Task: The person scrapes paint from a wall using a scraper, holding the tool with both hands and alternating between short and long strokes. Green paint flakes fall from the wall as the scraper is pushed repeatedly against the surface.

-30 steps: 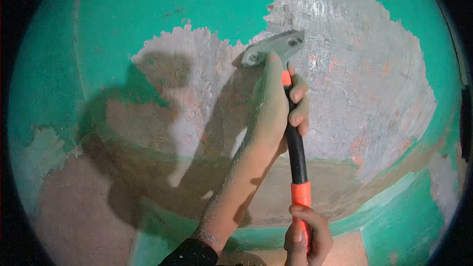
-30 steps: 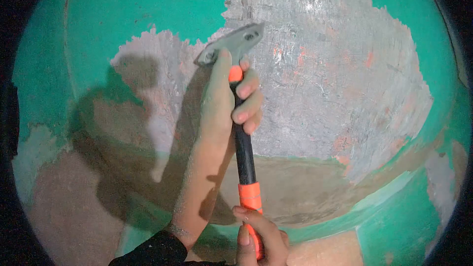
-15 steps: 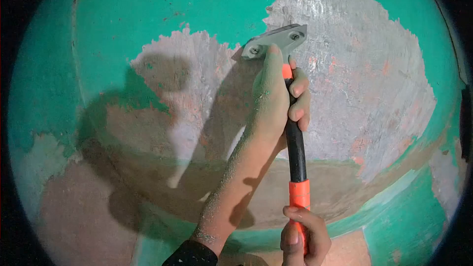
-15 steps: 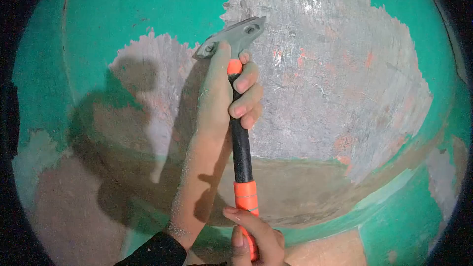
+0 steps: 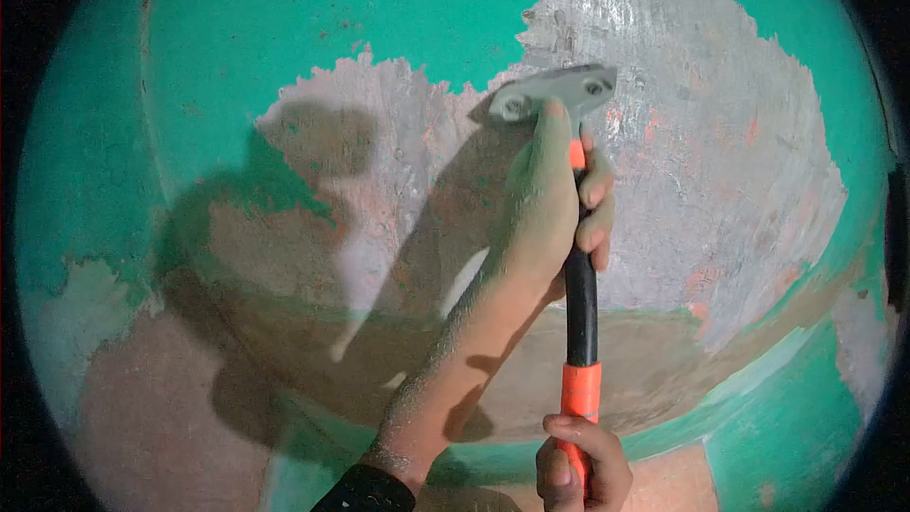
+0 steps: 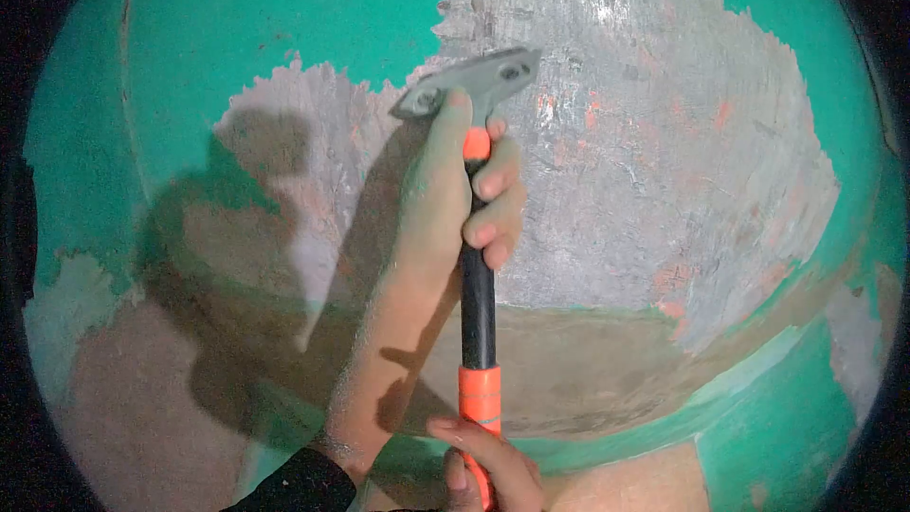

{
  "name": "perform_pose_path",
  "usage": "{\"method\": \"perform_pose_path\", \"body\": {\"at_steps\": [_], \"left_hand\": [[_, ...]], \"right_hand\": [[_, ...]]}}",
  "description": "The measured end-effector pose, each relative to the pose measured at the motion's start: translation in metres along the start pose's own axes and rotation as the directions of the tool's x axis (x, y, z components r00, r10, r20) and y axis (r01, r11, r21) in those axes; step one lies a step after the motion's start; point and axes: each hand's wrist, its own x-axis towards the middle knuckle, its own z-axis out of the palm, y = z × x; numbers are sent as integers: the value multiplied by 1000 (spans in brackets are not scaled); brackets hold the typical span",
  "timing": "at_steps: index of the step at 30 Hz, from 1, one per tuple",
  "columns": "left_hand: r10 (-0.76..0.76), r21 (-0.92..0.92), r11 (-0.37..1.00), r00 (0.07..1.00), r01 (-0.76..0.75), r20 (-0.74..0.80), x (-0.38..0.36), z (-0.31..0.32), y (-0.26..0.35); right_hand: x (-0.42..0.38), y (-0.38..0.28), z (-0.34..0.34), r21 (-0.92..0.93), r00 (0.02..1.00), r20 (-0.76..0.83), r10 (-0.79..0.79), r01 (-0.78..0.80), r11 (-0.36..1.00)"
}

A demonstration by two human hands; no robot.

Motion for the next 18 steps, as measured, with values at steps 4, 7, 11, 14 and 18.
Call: {"method": "perform_pose_path", "body": {"at_steps": [4, 7, 11, 14, 18], "left_hand": [[31, -21, 999, 1000, -31, -3, 5, 3, 4], [16, -14, 1000, 1000, -16, -23, 0, 3, 3], [73, -30, 997, 997, -72, 6, 12, 8, 10], [22, -9, 1000, 1000, -22, -6, 4, 5, 5], [39, -22, 999, 999, -39, 5, 9, 6, 6]], "right_hand": [[10, -7, 3, 36, 1000, 25, 18, -19, 999], [6, -7, -2, 97, 997, 56, 62, -67, 993], [14, -12, -1, 92, 996, 50, 77, -81, 992], [8, -10, -2, 81, 996, 40, 83, -85, 993], [18, -12, -2, 58, 999, 35, 31, -33, 998]]}}
